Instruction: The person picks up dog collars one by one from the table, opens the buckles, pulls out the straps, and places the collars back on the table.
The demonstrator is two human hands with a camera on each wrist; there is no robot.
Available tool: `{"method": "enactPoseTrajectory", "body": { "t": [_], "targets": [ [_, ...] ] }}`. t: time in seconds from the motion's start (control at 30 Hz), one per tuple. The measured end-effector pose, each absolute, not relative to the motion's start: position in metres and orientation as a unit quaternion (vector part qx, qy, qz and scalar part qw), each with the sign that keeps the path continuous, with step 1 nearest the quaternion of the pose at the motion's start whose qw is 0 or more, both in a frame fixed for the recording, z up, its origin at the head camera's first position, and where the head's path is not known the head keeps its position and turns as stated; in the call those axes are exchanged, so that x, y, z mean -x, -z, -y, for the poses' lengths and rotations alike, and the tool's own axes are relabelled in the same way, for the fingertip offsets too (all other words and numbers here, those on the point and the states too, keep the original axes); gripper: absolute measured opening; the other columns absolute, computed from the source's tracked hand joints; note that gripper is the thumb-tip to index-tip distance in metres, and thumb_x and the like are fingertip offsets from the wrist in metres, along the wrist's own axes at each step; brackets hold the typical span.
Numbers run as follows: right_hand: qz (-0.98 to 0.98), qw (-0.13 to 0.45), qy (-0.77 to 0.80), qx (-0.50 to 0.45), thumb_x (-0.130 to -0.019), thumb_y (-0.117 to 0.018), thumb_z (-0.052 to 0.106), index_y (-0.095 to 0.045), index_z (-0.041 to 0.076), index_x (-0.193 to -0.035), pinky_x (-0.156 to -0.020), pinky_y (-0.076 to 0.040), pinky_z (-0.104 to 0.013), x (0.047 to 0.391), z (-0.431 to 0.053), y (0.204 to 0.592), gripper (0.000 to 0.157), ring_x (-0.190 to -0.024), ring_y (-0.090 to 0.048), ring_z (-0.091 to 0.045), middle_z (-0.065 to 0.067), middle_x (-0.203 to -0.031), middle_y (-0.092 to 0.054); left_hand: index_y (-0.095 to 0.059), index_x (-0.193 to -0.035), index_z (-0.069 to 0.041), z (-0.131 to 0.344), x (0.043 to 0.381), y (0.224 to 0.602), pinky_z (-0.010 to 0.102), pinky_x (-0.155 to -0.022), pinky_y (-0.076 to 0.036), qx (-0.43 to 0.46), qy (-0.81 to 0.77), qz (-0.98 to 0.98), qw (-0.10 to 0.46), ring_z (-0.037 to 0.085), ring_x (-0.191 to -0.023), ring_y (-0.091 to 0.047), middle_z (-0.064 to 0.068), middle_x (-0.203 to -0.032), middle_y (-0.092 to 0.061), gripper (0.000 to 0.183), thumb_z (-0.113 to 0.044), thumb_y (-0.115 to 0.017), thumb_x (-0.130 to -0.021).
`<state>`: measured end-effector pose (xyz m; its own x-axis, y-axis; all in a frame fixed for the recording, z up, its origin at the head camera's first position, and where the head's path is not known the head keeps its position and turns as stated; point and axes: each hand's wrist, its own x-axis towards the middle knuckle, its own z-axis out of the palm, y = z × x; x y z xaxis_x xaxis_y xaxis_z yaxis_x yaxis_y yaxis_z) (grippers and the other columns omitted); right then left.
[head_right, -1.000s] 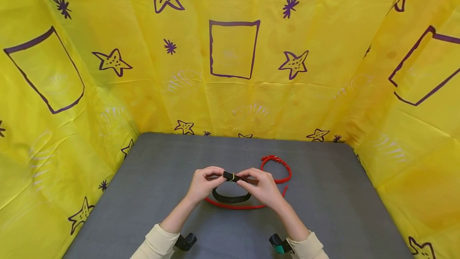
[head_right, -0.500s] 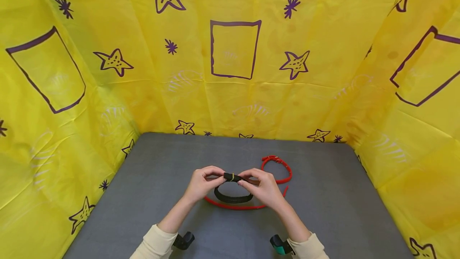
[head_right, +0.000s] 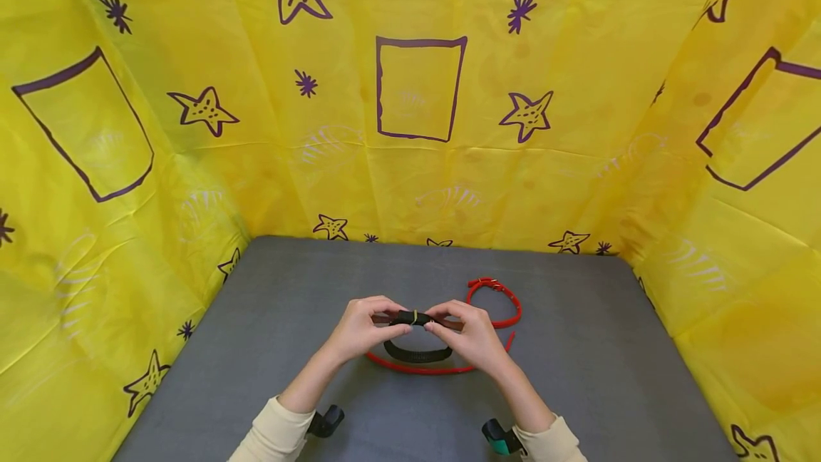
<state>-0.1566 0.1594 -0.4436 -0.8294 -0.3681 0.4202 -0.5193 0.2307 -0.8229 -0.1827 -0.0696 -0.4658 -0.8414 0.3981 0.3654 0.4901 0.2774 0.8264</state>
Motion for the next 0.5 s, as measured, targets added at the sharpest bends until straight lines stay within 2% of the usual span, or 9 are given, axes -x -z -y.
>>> {"method": "enactPoseTrajectory", "body": {
  "t": [0.2,0.37,0.5],
  "targets": [
    [0.783,0.067,-0.553,-0.277,-0.083,-0.073,-0.005,-0.07,0.0,-0.099,-0.076,-0.058,-0.038,0.157,-0.161,0.444,0.017,-0.086,-0.069,-0.024,-0.012,-0.094,-0.069,-0.077,-0.095,-0.011,0.07,0.182,0.464,0.034,-0.073,-0.058,0.25,0.547,0.799,0.028,0.016,-0.081,-0.069,-0.001,-0.088,-0.071,0.019,-0.015,-0.083,-0.078],
    [0.784,0.065,-0.556,-0.268,-0.083,-0.073,-0.004,-0.07,-0.001,-0.099,-0.076,-0.058,-0.036,0.157,-0.163,0.444,0.017,-0.086,-0.069,-0.021,-0.012,-0.094,-0.069,-0.075,-0.095,-0.002,0.069,0.176,0.454,0.037,-0.073,-0.058,0.235,0.552,0.799,0.027,0.024,-0.081,-0.069,0.009,-0.089,-0.072,0.019,-0.006,-0.082,-0.077],
    [0.787,0.064,-0.554,-0.264,-0.083,-0.073,-0.004,-0.07,0.0,-0.1,-0.076,-0.057,-0.032,0.157,-0.163,0.443,0.017,-0.085,-0.069,-0.016,-0.012,-0.095,-0.069,-0.074,-0.094,0.002,0.069,0.167,0.437,0.036,-0.073,-0.058,0.23,0.557,0.797,0.025,0.024,-0.08,-0.069,0.013,-0.089,-0.072,0.019,-0.004,-0.081,-0.078]
  ]
}}
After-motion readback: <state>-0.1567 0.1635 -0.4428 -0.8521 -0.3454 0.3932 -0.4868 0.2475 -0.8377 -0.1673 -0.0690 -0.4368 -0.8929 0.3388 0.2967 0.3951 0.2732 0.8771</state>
